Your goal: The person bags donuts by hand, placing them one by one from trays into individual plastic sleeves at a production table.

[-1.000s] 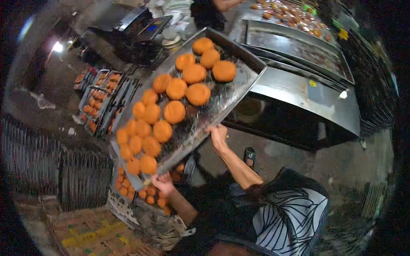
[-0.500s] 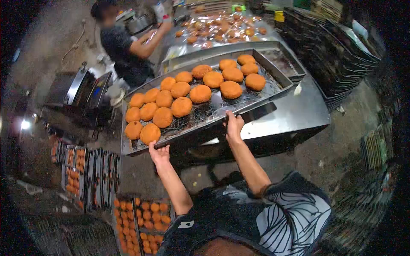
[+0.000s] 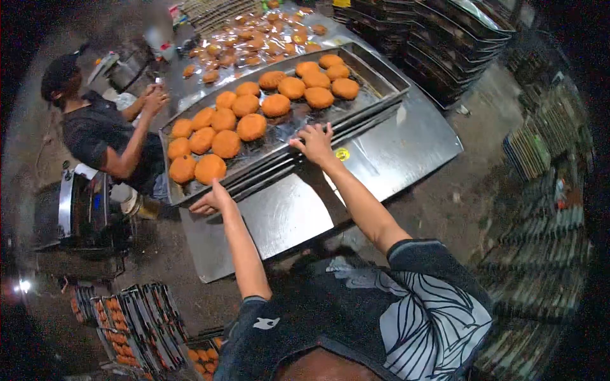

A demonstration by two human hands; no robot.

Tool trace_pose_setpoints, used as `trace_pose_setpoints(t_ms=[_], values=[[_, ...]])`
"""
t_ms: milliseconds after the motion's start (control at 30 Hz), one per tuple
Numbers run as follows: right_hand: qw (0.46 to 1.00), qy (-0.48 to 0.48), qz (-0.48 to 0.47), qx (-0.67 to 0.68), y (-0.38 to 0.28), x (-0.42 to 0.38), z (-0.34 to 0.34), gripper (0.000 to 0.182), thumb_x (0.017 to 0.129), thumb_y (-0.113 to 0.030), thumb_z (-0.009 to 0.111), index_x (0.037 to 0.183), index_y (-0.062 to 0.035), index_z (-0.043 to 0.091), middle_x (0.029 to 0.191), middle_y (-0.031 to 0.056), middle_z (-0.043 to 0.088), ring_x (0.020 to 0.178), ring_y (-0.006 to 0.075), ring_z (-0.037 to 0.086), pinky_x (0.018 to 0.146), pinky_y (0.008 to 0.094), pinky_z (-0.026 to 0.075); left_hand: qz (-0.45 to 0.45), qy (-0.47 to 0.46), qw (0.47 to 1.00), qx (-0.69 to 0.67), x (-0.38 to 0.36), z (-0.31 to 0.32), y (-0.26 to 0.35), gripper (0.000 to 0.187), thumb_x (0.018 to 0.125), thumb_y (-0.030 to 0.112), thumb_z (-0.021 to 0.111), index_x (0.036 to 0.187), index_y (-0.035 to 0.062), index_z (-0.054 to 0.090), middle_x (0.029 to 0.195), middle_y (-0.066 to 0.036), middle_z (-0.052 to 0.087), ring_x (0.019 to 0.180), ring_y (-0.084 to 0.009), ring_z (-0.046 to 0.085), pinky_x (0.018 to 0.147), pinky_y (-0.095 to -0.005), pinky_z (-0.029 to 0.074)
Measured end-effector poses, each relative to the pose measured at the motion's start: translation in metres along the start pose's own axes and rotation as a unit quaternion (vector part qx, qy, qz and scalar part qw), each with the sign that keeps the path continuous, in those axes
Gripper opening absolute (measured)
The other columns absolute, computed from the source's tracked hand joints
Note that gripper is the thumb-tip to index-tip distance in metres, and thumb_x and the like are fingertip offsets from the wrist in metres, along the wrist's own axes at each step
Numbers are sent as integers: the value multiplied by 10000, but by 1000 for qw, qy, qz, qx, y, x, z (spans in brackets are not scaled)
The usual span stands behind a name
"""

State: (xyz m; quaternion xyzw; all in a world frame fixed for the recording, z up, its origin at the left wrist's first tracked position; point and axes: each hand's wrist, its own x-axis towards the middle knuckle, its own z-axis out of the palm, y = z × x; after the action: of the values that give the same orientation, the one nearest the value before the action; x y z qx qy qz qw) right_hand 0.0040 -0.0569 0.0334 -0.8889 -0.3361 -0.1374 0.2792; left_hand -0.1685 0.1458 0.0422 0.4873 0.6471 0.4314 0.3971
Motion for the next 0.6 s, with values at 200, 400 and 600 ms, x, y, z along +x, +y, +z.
trace_pose_setpoints(t_ms=[200,400,600], values=[[1000,6,9,10,1,-9,9,380,753,-494,486,857,-152,614,972,53,525,1056,245,402,947,571,116,108,16,993,42,12,2,-18,1036,708,280,628,1240,-104,-174,1331,-279,-145,1257,-372,-115,1003,-452,-34],[990,105,65,69,45,-42,-23,422,682,-338,610,1012,-87,533,1074,141,461,1031,308,406,881,485,305,287,145,945,60,-41,2,-35,1074,650,395,693,1271,-92,-36,1309,-297,70,1215,-391,165,970,-488,178],[894,-198,374,-146,162,-75,-34,658,628,-442,664,1030,43,474,1048,190,479,981,293,456,802,402,388,273,-687,673,5,-203,71,-72,229,672,43,653,874,-30,572,793,-103,560,723,-155,545,635,-264,452]])
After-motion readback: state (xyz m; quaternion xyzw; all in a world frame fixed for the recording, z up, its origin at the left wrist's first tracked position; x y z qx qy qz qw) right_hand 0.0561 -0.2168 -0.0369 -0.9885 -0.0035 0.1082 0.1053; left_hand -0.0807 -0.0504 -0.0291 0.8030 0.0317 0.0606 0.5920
